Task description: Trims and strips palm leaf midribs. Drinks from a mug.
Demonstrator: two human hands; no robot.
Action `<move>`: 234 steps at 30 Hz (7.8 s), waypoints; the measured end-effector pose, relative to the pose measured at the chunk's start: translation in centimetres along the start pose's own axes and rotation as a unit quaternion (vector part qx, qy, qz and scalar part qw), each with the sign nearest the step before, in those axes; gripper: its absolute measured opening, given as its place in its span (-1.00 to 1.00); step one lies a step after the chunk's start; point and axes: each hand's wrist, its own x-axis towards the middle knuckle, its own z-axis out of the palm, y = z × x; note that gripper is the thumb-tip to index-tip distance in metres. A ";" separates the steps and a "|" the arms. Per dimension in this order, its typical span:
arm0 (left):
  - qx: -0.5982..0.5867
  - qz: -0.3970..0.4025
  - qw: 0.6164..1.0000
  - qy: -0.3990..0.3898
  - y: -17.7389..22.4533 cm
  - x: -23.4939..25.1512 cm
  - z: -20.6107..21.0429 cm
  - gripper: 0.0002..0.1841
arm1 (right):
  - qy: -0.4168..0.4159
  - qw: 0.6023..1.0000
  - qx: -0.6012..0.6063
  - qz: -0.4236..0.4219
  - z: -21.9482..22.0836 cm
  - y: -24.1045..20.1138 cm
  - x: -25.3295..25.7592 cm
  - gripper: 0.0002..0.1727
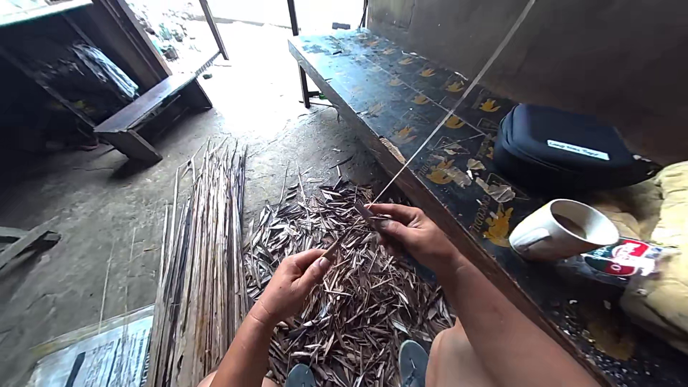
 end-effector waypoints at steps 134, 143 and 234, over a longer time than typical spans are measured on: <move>-0.127 -0.006 0.991 -0.049 0.1 0.1 0.6 -0.68 | 0.086 0.988 -0.063 -0.110 -0.4 -0.1 -0.5 -0.80; 0.032 0.044 0.998 -0.018 -0.3 0.2 0.8 -0.52 | -0.029 0.999 0.001 0.046 3.3 2.1 -0.4 -0.58; 0.082 -0.054 0.995 -0.001 -1.2 1.1 1.2 -0.78 | 0.141 0.983 0.073 0.093 -0.5 -0.4 0.4 -0.57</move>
